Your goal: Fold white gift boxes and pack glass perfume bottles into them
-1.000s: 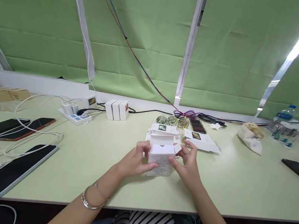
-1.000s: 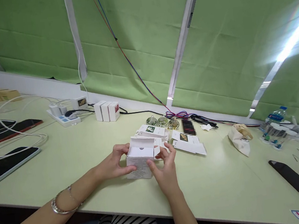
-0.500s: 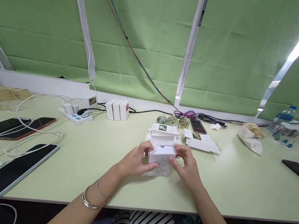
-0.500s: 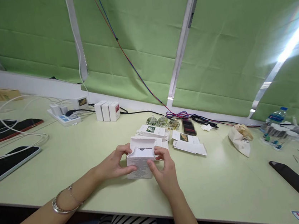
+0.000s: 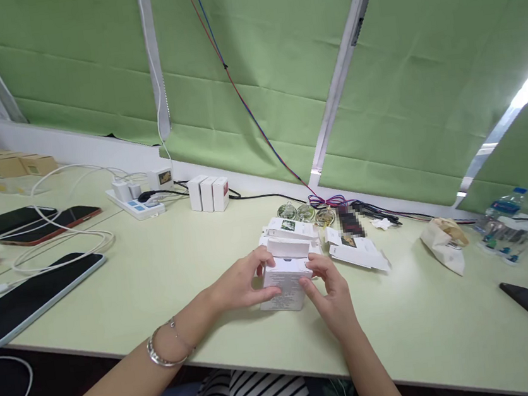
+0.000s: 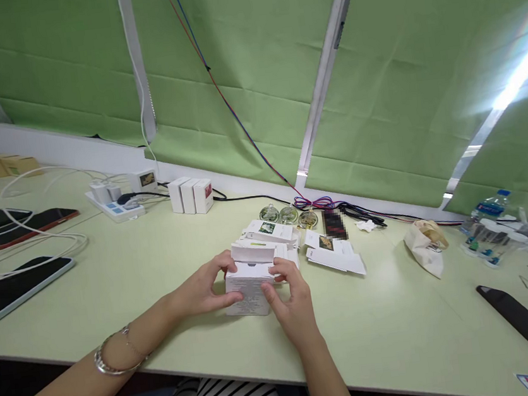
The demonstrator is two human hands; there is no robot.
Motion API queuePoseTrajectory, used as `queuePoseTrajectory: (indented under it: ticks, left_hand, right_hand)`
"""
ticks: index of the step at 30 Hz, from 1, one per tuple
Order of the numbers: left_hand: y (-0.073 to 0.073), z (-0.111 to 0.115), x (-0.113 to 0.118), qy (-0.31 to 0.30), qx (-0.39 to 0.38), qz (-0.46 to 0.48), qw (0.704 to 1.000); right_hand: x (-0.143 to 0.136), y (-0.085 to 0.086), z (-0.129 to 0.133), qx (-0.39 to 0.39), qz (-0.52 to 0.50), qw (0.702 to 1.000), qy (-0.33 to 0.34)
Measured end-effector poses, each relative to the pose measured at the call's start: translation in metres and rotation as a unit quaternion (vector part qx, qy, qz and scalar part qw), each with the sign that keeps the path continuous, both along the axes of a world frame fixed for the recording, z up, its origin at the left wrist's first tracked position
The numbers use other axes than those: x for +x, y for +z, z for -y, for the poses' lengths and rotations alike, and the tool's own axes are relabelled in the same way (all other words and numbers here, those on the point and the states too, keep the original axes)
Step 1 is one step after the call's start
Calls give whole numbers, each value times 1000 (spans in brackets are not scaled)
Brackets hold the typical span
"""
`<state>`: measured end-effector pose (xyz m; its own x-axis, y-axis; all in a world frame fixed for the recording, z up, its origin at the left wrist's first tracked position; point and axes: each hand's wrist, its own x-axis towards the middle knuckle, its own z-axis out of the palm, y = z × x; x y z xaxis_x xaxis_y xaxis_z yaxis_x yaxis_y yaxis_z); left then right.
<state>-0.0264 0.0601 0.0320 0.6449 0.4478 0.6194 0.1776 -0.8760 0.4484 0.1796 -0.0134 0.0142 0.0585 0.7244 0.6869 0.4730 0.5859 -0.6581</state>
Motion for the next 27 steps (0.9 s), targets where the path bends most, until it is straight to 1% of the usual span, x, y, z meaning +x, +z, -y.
queuePoseTrajectory:
  ticks: [4, 7, 9, 12, 15, 22, 25, 27]
  left_hand:
    - [6, 1, 1, -15, 66, 47, 997]
    - [7, 1, 2, -32, 114, 84, 989]
    - [5, -1, 2, -48, 122, 107, 986]
    - [2, -3, 2, -69, 111, 148, 980]
    - [2, -3, 2, -76, 110, 163, 978]
    - [6, -2, 3, -43, 186, 149, 970]
    - [8, 1, 2, 31, 220, 171, 960]
    - [10, 4, 2, 70, 221, 183, 955]
  right_hand:
    - [-1, 1, 2, -2, -11, 1000, 4]
    - [-2, 3, 4, 6, -10, 1000, 4]
    - [-2, 4, 4, 7, -2, 1000, 7]
    - [-1, 5, 4, 9, 6, 1000, 7]
    - [0, 3, 3, 13, 12, 1000, 8]
    - [-2, 6, 4, 34, 36, 999, -3]
    - [-3, 7, 4, 38, 39, 999, -5]
    - [-3, 6, 4, 36, 42, 998, -8]
